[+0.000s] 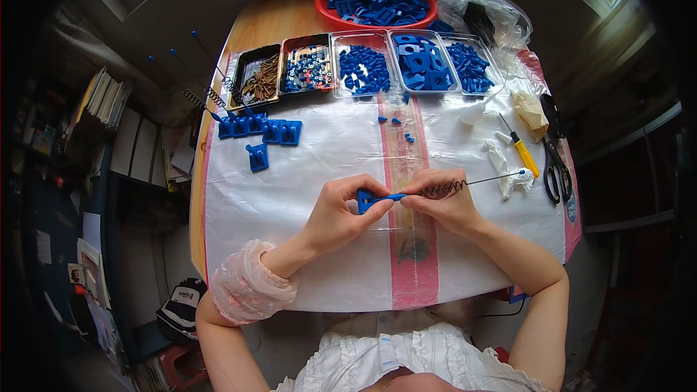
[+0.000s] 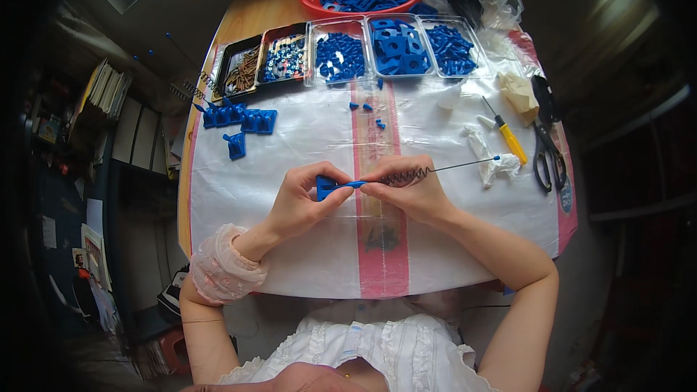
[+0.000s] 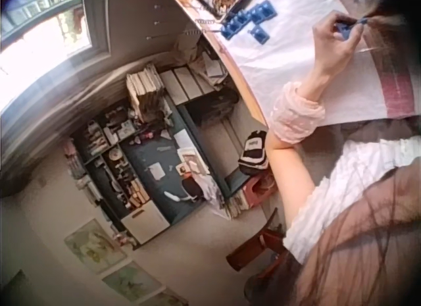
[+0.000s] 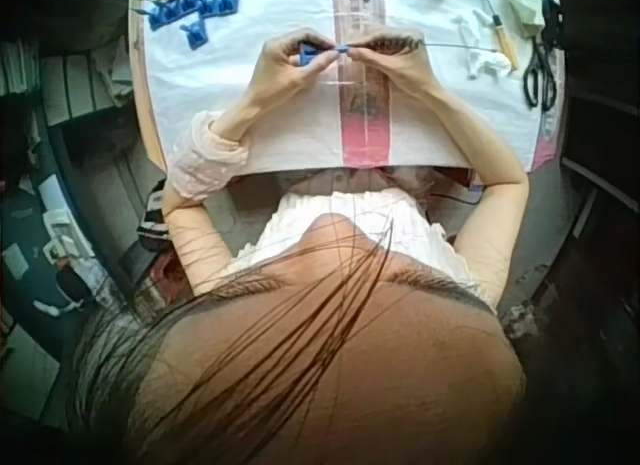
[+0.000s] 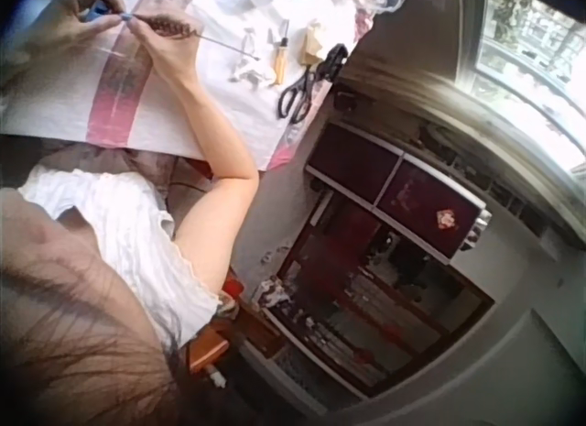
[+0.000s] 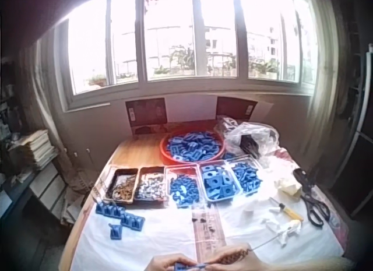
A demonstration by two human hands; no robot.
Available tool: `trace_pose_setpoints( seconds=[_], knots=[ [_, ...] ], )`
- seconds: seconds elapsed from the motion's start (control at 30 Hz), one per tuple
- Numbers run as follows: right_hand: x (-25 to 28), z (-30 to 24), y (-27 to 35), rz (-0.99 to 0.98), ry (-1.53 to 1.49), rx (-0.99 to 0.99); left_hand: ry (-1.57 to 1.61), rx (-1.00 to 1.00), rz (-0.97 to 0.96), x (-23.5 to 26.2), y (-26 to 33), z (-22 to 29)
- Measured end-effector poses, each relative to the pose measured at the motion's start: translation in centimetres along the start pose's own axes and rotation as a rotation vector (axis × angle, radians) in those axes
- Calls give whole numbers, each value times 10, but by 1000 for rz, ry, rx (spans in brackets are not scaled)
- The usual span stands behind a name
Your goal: The recorder is assembling small blue plastic housings with internal metal components, likely for electrical or lighting fixtures.
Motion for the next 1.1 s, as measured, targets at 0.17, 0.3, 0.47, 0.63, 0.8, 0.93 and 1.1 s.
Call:
trace_pose_setpoints(
  seconds=[0.17,0.3,0.47,0.63,0.8,0.93,1.1],
  knots=[
    [1,-2,-1,-26,32,28,-29,-16,3,0,0,0],
    [-1,-3,-1,-42,28,61,-78,-124,48,-1,0,-3],
    [2,1,0,-58,23,96,-136,-194,60,-2,0,-1],
    [2,-1,0,-80,14,80,-151,-189,51,-1,1,0],
    [4,3,1,-97,1,94,-165,-215,42,-2,1,2],
    [3,6,2,-102,-52,114,-222,-285,52,-1,2,3],
    [1,5,5,-98,11,194,-300,-397,61,1,2,5]
  ],
)
Point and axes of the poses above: each hand's wrist, its own y-axis away from the middle knuckle, its own x-axis out of the back of the hand, z = x × y, the point moved 1 cm from there along -y, towards the middle knuckle, and after that the axes turned 6 degrees about x, right-handed, at the moved point
